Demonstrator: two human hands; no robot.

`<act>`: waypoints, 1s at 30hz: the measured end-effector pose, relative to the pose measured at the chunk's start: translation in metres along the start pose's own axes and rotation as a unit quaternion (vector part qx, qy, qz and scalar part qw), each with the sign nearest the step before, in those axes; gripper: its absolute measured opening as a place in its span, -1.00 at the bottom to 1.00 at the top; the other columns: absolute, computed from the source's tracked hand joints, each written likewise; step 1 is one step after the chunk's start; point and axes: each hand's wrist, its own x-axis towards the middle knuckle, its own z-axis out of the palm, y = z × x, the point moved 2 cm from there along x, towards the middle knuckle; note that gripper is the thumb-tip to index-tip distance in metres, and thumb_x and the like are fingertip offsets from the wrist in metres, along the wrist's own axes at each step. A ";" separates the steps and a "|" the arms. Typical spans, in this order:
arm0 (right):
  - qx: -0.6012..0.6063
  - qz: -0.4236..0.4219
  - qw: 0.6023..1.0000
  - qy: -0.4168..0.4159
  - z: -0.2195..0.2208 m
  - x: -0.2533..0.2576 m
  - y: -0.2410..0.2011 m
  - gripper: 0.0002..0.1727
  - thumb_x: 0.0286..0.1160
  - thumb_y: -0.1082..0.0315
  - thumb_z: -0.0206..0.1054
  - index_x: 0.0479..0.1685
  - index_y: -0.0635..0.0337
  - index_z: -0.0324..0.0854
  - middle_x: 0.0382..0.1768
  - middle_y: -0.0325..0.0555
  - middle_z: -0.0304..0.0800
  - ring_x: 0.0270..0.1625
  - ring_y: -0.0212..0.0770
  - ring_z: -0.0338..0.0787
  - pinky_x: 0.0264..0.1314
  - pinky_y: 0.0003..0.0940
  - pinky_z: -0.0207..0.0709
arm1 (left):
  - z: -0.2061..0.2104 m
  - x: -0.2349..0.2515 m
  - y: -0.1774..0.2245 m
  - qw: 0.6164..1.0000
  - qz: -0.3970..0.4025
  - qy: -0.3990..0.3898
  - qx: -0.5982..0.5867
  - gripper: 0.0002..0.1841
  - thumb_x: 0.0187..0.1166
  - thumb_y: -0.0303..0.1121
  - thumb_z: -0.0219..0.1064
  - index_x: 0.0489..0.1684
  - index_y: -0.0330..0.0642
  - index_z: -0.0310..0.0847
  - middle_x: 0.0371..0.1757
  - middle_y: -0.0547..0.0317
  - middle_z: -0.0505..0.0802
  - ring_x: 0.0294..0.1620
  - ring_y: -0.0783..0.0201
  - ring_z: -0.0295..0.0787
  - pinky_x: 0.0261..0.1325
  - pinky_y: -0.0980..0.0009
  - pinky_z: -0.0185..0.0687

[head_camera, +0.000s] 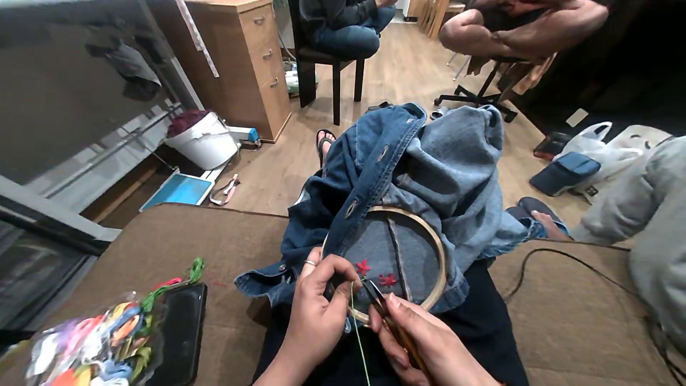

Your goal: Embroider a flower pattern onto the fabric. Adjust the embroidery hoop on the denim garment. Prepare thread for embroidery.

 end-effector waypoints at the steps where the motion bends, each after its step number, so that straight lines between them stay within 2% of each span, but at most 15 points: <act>1: 0.000 0.000 1.000 0.005 0.000 0.000 0.000 -0.52 0.87 0.03 -0.34 -0.07 0.00 0.51 -0.69 -0.46 0.39 -0.78 -0.59 0.27 -0.77 -0.70 0.13 | 0.000 0.000 0.000 1.000 -0.001 0.000 0.001 -0.93 0.46 -0.34 0.38 -0.35 0.15 0.71 -0.22 0.52 0.78 0.08 0.52 0.65 0.29 0.51 0.48; 5: -0.010 0.000 1.000 0.012 0.001 0.001 -0.002 -0.53 0.87 0.05 -0.34 -0.12 -0.01 0.50 -0.72 -0.47 0.35 -0.80 -0.59 0.24 -0.79 -0.70 0.12 | 0.000 0.001 0.001 1.000 0.000 0.001 0.009 -0.93 0.47 -0.32 0.39 -0.36 0.16 0.72 -0.23 0.53 0.77 0.05 0.53 0.65 0.22 0.56 0.51; 11: -0.026 0.002 1.000 0.016 0.002 0.005 -0.004 -0.52 0.88 0.05 -0.32 -0.15 0.02 0.50 -0.73 -0.46 0.31 -0.81 -0.58 0.22 -0.80 -0.70 0.11 | 0.000 0.001 0.003 1.000 0.000 0.007 0.024 -0.91 0.45 -0.34 0.38 -0.36 0.17 0.73 -0.22 0.52 0.78 0.06 0.53 0.67 0.25 0.54 0.52; 20: -0.028 -0.007 0.999 0.019 0.004 0.009 -0.003 -0.55 0.88 0.08 -0.29 -0.17 0.02 0.50 -0.75 -0.46 0.28 -0.82 -0.58 0.19 -0.81 -0.70 0.08 | -0.001 0.001 0.003 1.000 0.000 0.009 0.025 -0.92 0.45 -0.32 0.38 -0.37 0.18 0.74 -0.21 0.52 0.76 0.03 0.53 0.65 0.18 0.59 0.51; 25: -0.035 -0.006 0.999 0.027 0.005 0.011 -0.004 -0.58 0.88 0.11 -0.27 -0.22 0.00 0.48 -0.77 -0.48 0.21 -0.83 -0.59 0.15 -0.81 -0.70 0.04 | 0.000 0.001 0.004 1.000 0.001 0.009 0.029 -0.89 0.42 -0.37 0.37 -0.39 0.16 0.74 -0.22 0.51 0.76 0.01 0.54 0.66 0.16 0.58 0.52; 30: -0.023 -0.024 0.999 0.024 0.004 0.007 -0.004 -0.57 0.88 0.12 -0.28 -0.23 -0.02 0.48 -0.78 -0.50 0.21 -0.82 -0.60 0.14 -0.80 -0.70 0.03 | -0.001 0.001 0.005 0.999 0.006 0.002 0.033 -0.92 0.49 -0.32 0.33 -0.35 0.16 0.69 -0.24 0.55 0.76 0.07 0.53 0.64 0.28 0.52 0.48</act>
